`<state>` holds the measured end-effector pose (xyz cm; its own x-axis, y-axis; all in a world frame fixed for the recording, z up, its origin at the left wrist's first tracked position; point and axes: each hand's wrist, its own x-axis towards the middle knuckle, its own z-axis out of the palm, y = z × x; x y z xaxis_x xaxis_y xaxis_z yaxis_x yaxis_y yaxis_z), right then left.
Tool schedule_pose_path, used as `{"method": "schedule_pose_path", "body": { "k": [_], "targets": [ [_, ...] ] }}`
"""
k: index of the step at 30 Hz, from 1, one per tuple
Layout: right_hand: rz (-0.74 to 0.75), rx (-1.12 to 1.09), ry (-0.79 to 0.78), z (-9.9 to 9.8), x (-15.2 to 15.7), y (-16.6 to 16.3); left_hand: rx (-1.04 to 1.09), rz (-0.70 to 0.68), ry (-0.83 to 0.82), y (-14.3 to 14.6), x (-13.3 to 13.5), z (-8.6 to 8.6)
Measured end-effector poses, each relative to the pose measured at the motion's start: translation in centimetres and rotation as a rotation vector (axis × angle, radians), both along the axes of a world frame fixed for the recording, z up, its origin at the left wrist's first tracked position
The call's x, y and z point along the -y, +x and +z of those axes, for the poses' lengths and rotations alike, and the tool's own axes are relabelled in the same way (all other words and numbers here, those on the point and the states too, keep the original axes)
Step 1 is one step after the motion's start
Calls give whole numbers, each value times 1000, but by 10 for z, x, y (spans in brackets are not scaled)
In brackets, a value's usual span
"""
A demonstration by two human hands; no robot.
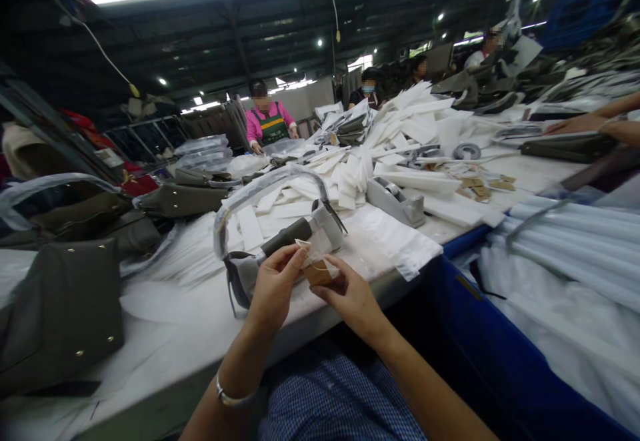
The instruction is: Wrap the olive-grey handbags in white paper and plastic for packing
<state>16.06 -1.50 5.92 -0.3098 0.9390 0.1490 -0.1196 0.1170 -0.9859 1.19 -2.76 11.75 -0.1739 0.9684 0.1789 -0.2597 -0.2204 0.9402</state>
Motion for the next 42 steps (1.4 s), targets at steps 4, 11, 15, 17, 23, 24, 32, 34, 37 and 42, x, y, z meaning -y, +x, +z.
{"method": "schedule_pose_path", "body": {
  "k": [4,11,15,17,23,24,32,34,37,42],
  "targets": [
    [-43,-39,25,-1,4,12,164,-22,1,-5,0,-1],
    [-53,250,163,-1,12,39,300,-31,-18,-9,-2,-4],
    [35,234,92,-1,11,49,337,-84,-28,-13,1,1],
    [96,162,12,-2,9,53,341,-139,-34,-18,3,4],
    [186,86,-95,-9,7,58,308,-291,-43,-31,5,10],
    [192,86,-99,-11,8,57,307,-308,-36,-31,6,13],
    [270,-72,-188,-33,17,20,276,-456,85,-6,13,49],
    [278,-89,-189,-39,19,12,274,-498,113,0,16,59],
    [176,22,-93,-40,22,11,254,-548,147,5,20,70],
    [-231,171,374,-14,36,12,227,-573,172,11,23,78]
  ]
}}
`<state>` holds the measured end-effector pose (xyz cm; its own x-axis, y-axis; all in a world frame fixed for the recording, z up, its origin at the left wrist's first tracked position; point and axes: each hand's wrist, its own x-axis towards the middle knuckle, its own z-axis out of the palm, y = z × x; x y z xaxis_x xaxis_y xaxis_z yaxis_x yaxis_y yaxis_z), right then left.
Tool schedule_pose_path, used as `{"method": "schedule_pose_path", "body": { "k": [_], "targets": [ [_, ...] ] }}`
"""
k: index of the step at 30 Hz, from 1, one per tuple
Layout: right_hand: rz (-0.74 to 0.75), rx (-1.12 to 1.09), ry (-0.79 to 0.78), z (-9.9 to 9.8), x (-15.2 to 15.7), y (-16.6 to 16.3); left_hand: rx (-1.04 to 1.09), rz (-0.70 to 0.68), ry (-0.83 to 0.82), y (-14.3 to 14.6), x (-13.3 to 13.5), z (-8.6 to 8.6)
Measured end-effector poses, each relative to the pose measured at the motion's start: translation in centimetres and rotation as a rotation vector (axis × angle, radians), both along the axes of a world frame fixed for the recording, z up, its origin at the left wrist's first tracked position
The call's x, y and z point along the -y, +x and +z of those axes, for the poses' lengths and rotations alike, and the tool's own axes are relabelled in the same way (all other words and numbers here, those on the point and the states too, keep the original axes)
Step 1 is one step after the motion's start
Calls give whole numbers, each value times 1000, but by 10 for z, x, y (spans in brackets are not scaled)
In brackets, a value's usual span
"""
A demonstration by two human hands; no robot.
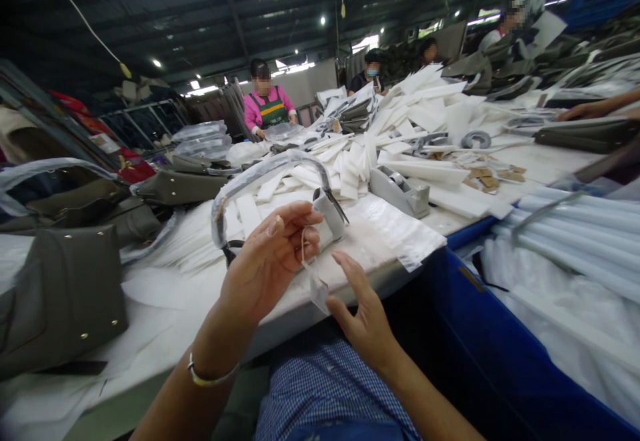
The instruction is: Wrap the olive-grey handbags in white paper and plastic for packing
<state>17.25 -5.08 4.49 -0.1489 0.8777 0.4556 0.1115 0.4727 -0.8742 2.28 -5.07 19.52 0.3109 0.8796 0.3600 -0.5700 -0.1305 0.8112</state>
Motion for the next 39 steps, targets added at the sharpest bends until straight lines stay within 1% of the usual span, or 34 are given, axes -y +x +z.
{"method": "schedule_pose_path", "body": {
  "k": [1,2,3,6,8,10,11,13,14,15,17,19,20,21,22,23,25,27,30,32,35,39],
  "targets": [
    [-5,-3,67,7,2,-4,4,3,-3,1,0,1],
    [5,-16,101,13,4,-8,12,8,-6,2,0,1],
    [18,-41,98,18,5,-13,24,17,-10,2,0,2],
    [51,-190,-59,28,4,-22,52,83,-15,-6,1,2],
    [106,-275,-175,33,0,-18,23,159,-11,-20,4,-1],
    [191,-270,-255,41,-8,-5,-82,232,-6,-40,11,-5],
    [230,-233,-288,46,-15,1,-174,258,-3,-51,15,-8],
    [272,-107,-337,61,-30,12,-430,319,6,-74,26,-14],
    [275,-28,-345,69,-38,15,-566,379,23,-86,30,-16],
    [275,55,-339,78,-47,14,-683,470,53,-97,33,-17],
    [272,211,-289,94,-65,7,-810,732,134,-120,33,-19],
    [277,329,-193,106,-82,-10,-790,990,200,-143,22,-19],
    [279,369,-134,111,-89,-20,-759,1062,207,-153,13,-19],
    [277,399,-75,114,-97,-31,-736,1085,195,-163,3,-20],
    [273,421,-24,117,-103,-42,-728,1061,172,-172,-8,-20],
    [275,442,14,119,-108,-53,-737,994,141,-179,-20,-21],
    [287,465,48,124,-117,-74,-773,858,103,-188,-40,-22],
    [309,478,71,128,-121,-93,-809,737,87,-192,-56,-23],
    [339,467,113,134,-124,-114,-839,572,61,-190,-69,-23],
    [357,455,125,136,-125,-123,-840,491,36,-187,-73,-23],
    [361,447,117,137,-127,-130,-803,444,-3,-184,-75,-24],
    [348,458,109,135,-130,-132,-713,463,-53,-185,-76,-32]
  ]
}}
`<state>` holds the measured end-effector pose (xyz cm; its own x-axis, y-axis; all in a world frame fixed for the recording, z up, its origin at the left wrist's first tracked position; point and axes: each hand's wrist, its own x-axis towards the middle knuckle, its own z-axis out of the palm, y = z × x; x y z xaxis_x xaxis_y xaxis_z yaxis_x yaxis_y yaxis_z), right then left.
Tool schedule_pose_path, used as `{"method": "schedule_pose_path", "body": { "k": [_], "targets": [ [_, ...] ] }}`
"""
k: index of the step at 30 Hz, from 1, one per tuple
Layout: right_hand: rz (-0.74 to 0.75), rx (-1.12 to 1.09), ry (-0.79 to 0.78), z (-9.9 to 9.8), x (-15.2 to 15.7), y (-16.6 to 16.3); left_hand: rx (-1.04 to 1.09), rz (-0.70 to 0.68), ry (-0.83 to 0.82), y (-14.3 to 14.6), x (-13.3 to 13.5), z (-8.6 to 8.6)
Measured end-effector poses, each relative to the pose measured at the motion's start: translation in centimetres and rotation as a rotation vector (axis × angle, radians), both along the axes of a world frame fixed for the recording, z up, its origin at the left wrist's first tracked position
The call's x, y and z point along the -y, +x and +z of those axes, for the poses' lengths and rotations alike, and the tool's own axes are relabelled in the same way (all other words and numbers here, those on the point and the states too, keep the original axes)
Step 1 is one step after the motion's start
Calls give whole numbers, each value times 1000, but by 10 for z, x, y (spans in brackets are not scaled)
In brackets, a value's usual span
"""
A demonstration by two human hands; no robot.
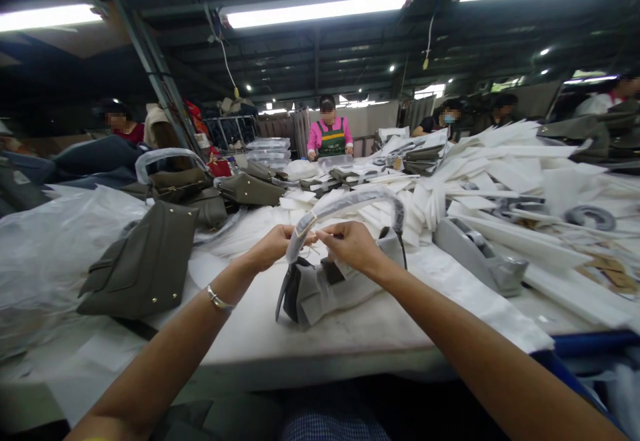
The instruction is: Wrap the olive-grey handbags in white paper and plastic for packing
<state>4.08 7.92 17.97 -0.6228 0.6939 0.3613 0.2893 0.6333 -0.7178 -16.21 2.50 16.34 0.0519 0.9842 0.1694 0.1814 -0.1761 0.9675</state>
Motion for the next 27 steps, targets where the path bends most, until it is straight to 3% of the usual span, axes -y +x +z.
{"method": "schedule_pose_path", "body": {
  "k": [6,10,18,22,27],
  "targets": [
    [40,34,-39,-3,2,11,212,56,-14,-11,9,-11],
    [45,54,-21,-16,13,24,450,86,-13,-22,28,-17],
    [-25,-343,183,-58,58,27,905,61,98,-20,59,-42],
    [13,-479,202,-56,69,16,893,54,107,-11,57,-46],
    [-49,-470,210,-63,67,6,796,53,149,-6,60,-44]
  ]
}}
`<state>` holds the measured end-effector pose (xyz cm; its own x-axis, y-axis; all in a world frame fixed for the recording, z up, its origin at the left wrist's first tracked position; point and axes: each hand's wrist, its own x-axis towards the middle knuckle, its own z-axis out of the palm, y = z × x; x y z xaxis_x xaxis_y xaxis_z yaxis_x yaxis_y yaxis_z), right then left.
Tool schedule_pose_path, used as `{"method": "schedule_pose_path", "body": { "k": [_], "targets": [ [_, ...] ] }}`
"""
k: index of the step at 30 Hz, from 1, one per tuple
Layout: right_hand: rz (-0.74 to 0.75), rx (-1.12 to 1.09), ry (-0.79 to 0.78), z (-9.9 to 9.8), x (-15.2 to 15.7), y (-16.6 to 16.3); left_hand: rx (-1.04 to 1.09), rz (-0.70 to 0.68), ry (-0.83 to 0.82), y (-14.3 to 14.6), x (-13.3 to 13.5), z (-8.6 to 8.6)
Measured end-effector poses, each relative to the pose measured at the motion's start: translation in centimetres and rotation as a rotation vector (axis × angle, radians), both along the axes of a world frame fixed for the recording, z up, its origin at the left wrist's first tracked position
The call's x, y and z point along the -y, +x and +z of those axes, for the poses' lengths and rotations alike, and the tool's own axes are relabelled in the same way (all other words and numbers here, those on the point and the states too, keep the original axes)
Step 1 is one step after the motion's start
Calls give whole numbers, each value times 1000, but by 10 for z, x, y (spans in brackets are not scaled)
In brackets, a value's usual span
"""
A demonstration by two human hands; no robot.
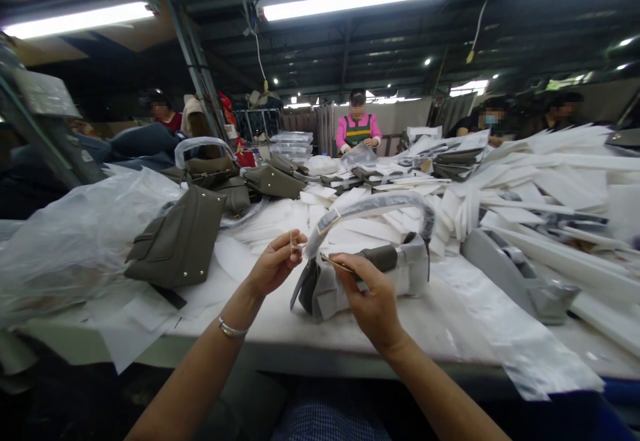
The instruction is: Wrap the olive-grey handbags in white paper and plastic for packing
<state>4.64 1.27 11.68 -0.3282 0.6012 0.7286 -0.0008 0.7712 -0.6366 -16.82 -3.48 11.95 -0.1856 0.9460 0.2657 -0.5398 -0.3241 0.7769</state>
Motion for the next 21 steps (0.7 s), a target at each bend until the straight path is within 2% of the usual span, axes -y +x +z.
{"method": "schedule_pose_path", "body": {
  "k": [2,4,7,9,11,17,21],
  "targets": [
    [-49,-16,-99,-9,-2,-3,-31,8,13,0,3,-1],
    [-50,-34,-277,-18,-2,-5,-56,13,22,0,6,-2],
    [107,-71,-469,-27,4,-6,-92,5,42,-1,8,-4],
    [239,-132,-504,-29,10,-7,-137,-1,76,0,10,-4],
    [293,-179,-533,-28,15,-9,-192,-10,108,1,12,-2],
    [115,-236,-593,-22,8,-25,-212,-29,88,8,19,3],
    [21,-368,-586,-29,7,-22,-114,44,43,11,21,4]
  ]
}}
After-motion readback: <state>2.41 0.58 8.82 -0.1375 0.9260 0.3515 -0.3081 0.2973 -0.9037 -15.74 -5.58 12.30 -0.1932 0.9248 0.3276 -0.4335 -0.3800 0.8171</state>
